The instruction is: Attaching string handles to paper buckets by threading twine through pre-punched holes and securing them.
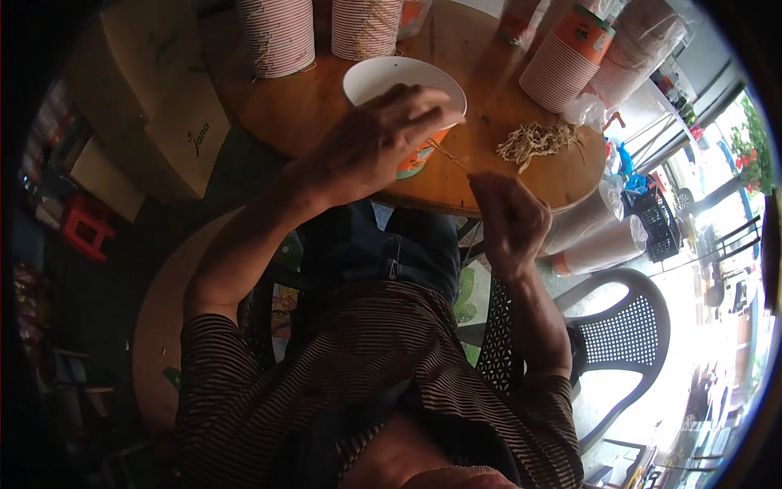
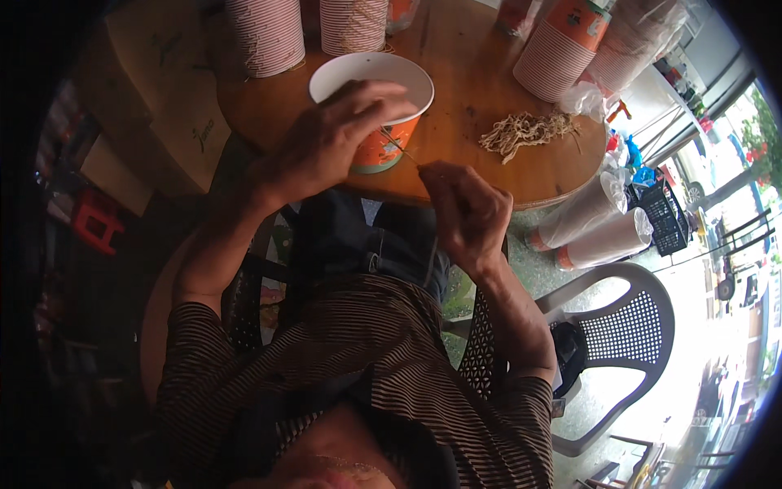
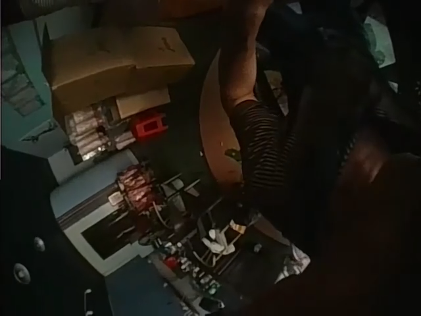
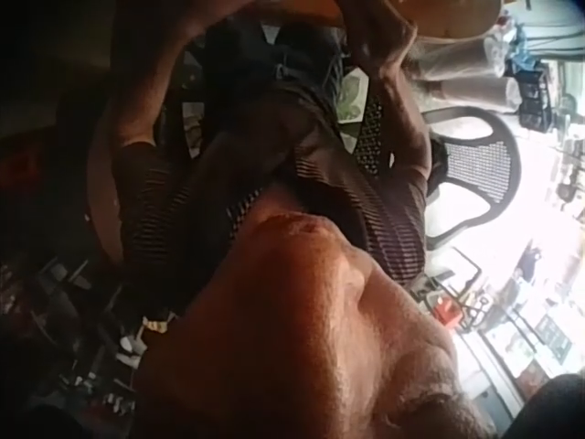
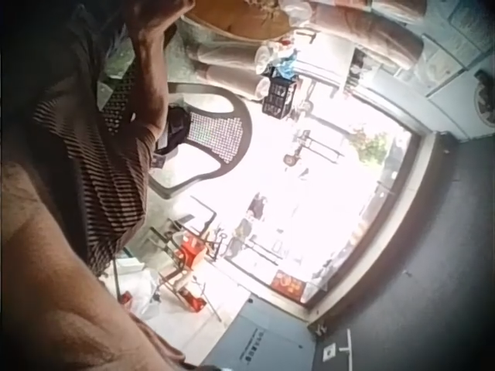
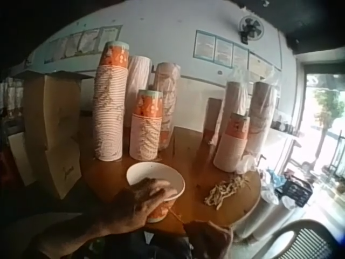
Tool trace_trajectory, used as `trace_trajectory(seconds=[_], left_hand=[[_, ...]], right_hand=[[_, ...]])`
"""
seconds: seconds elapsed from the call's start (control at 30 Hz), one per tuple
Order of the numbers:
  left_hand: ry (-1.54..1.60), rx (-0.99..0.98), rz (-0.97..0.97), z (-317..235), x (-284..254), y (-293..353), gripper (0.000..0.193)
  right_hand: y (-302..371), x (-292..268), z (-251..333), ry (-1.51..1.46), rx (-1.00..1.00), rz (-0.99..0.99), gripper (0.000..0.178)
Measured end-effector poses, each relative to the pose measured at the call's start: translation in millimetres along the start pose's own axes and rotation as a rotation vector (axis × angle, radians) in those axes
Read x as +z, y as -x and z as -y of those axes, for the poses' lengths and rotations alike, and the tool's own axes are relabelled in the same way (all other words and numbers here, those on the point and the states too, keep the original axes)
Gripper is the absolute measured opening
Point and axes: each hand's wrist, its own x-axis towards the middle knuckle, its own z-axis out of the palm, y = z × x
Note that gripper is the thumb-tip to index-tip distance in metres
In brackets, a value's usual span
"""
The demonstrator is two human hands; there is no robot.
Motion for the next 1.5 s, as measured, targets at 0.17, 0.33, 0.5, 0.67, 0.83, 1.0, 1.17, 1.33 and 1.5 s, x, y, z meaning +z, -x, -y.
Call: trace_trajectory(seconds=[0.17, 0.33, 0.5, 0.67, 0.83, 1.0, 1.17, 1.33, 1.5], left_hand=[[0.24, 0.041, 0.067, 7.2, 14.5, -7.6, 0.051], [0.375, 0.02, 0.135, 9.1, 18.8, -17.4, 0.018], [0.174, 0.116, 0.073, 4.3, 16.9, -21.2, 0.011], [-0.116, 0.262, -0.081, 8.2, 7.6, -18.5, 0.01], [-0.176, 0.145, 0.006, 34.6, 3.9, -0.6, 0.009], [0.091, -0.025, -0.034, 44.0, 14.7, 2.5, 0.029], [0.284, -0.158, 0.1, 52.1, 4.6, 3.9, 0.036], [0.212, -0.16, 0.147, 50.8, -3.1, 6.7, 0.014], [0.154, -0.155, 0.163, 67.0, -18.4, 8.2, 0.012]], right_hand=[[1.3, 5.9, -15.9, -0.247, 0.44, -0.054, 0.011], [1.8, 6.3, -19.6, -0.261, 0.442, -0.097, 0.011], [4.3, -2.0, -15.9, -0.212, 0.441, -0.067, 0.011], [17.1, -9.0, -21.0, -0.057, 0.236, 0.043, 0.01], [48.6, -9.5, -41.8, -0.086, 0.157, 0.237, 0.015], [46.8, 5.0, -56.0, 0.231, -0.101, 0.329, 0.023], [50.2, 13.3, -70.4, 0.347, -0.203, 0.302, 0.03], [62.1, 11.3, -80.9, 0.203, -0.129, 0.481, 0.033], [60.7, -38.3, -62.3, -0.639, 0.516, 0.298, 0.021]])
